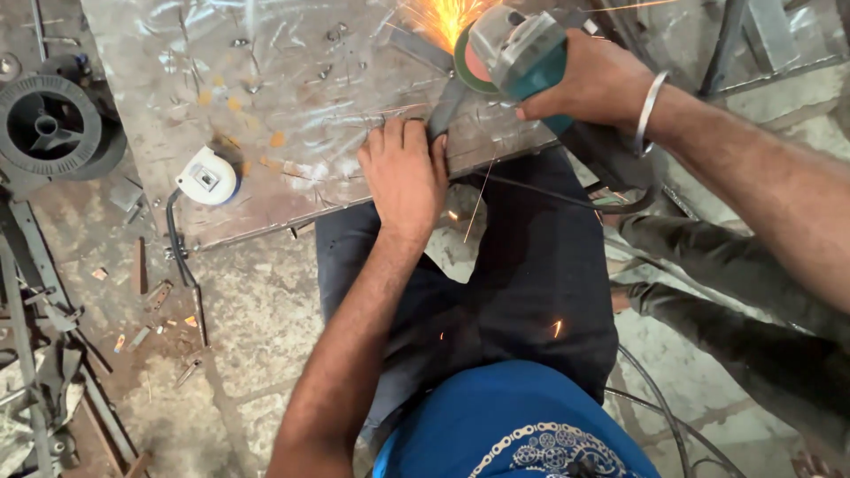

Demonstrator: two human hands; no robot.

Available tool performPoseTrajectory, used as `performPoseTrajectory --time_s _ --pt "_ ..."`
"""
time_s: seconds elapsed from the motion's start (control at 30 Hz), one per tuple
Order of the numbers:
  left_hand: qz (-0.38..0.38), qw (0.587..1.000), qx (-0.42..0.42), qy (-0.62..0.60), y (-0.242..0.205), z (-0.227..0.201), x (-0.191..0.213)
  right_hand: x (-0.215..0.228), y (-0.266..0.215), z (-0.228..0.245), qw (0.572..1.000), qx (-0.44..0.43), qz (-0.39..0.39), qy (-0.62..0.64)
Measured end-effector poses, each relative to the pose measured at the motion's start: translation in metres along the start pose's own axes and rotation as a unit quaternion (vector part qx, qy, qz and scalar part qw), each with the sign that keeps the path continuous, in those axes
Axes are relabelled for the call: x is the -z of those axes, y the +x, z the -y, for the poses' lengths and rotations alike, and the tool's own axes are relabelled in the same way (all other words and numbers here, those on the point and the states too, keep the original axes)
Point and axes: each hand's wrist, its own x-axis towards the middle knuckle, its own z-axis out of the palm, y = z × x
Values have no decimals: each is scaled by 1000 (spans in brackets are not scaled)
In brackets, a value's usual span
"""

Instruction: The person uses an angle grinder to cut and smooth a metal bar, creating sparks. They then align the metal bar with another piece and weld them together using a welding torch.

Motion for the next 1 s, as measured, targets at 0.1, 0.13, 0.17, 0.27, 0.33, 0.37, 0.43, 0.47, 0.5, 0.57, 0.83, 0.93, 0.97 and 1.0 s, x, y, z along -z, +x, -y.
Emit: performPoseTrajectory --time_s 0.1,0.13,0.17,0.27,0.33,0.37,0.43,0.47,0.5,0.57,0.83,0.93,0.97,1.0 --pt "-4 1000 -8 -11 3 1 -1 -6 6 -13 1000 -2 -2 4" --pt "-6 1000 -9 -14 4 1 -2 -9 9 -20 1000 -6 -13 -11" --pt "-1 1000 -8 -14 3 2 -2 -7 5 -14 1000 -9 -10 -8" --pt "-10 1000 -13 -13 1 4 -2 -2 -1 -2 1000 -11 6 -1" --pt "-2 1000 -15 -9 2 3 -4 -3 -1 -5 1000 -9 12 -2" --pt "-1 1000 -17 -9 2 2 -4 -3 0 -7 1000 -10 11 -1" --pt "10 1000 -8 -4 2 1 -3 -4 2 -10 1000 -19 1 -21" --pt "12 1000 -8 -4 1 1 -3 -5 -1 -9 1000 -20 2 -19" --pt "4 1000 -9 -1 3 1 -2 -3 -1 -7 999 -29 8 -26" --pt "-5 1000 -10 3 4 3 -2 -3 0 -5 999 -37 13 -33" --pt "-14 1000 -11 -4 4 2 -3 -4 -5 -3 997 -59 22 -46" --pt "-1 1000 -10 1 2 1 -3 -2 -9 0 998 -56 30 -13" --pt "-1 1000 -11 2 2 1 -2 -4 -9 -1 998 -57 29 -11" --pt "-5 1000 -14 -2 2 1 -1 -5 -8 -1 998 -59 30 -16"
